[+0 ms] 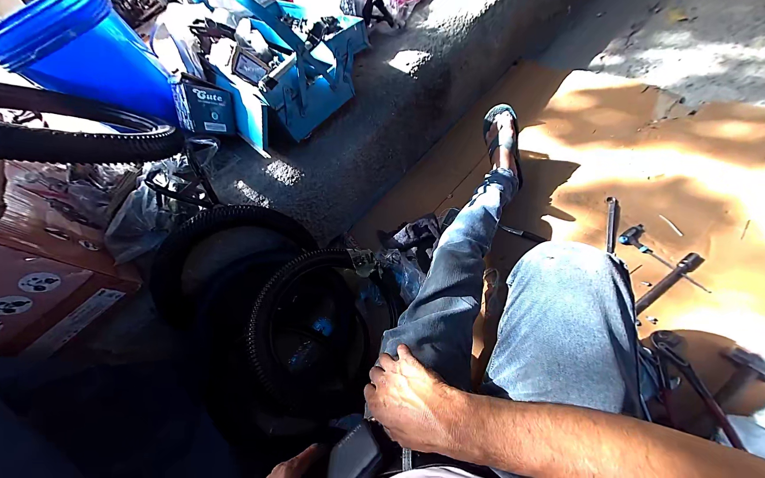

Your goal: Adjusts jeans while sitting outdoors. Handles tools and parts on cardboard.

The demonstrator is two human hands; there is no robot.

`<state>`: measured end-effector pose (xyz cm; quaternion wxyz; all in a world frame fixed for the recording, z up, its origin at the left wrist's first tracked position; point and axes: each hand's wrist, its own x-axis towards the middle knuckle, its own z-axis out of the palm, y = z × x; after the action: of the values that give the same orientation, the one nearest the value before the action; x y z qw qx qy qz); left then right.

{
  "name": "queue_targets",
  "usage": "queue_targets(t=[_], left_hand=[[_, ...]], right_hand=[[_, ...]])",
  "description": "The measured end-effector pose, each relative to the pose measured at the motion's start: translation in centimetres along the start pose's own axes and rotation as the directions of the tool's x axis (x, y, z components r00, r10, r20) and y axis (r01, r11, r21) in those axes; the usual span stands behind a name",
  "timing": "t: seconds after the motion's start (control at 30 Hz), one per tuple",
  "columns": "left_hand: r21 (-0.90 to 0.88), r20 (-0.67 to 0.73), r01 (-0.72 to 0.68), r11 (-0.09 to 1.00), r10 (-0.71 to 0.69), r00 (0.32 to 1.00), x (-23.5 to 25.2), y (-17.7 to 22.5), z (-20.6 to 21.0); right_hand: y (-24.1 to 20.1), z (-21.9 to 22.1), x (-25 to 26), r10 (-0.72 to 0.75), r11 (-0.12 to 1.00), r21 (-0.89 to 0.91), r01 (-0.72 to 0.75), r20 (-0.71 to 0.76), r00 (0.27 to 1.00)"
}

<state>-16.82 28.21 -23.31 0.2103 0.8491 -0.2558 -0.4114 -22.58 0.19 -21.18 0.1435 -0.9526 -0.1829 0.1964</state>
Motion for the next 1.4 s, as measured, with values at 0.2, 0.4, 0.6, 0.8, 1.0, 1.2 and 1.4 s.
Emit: queue_targets(t=[0.2, 0.4, 0.6, 0.8, 1.0, 1.2, 1.4], left_hand=[[-0.151, 0.056, -0.086, 0.985, 0.096, 0.994, 1.8, 0.6, 1.1], [0.091, -0.141, 0.168, 0.982, -0.154, 0.978, 2.2, 3.8, 3.0], [0.169, -0.187, 0.244, 0.955, -0.213, 0.959, 4.7, 6.2, 3.9], [0.431, -0.13, 0.251, 0.867, -0.216, 0.968, 5.6, 7.8, 2.9], [-0.068, 0.358, -0.03, 0.997, 0.053, 0.932, 3.6, 4.0, -1.2], [-0.22, 0.223, -0.093, 0.971, 0.143, 0.964, 2.4, 1.4, -0.9], [-0.37, 0.056, -0.099, 0.924, 0.129, 0.99, 1.9, 2.0, 1.2]], right_hand=[[0.1, 1.2, 0.1, -0.022, 0.998, 0.059, 0.031, -0.141, 0.99], [-0.3, 2.2, -0.3, 0.036, 0.932, 0.359, 0.041, -0.208, 0.978], [-0.9, 2.0, -0.4, 0.093, 0.907, 0.42, -0.019, -0.157, 0.983], [-0.4, 1.8, -0.1, 0.114, 0.901, 0.429, -0.056, -0.109, 0.987], [0.6, 1.9, 0.1, 0.114, 0.893, 0.447, -0.044, -0.13, 0.985], [0.4, 1.8, 0.0, 0.086, 0.899, 0.438, -0.021, -0.131, 0.988], [0.1, 1.9, 0.0, 0.078, 0.916, 0.402, -0.011, -0.151, 0.985]])
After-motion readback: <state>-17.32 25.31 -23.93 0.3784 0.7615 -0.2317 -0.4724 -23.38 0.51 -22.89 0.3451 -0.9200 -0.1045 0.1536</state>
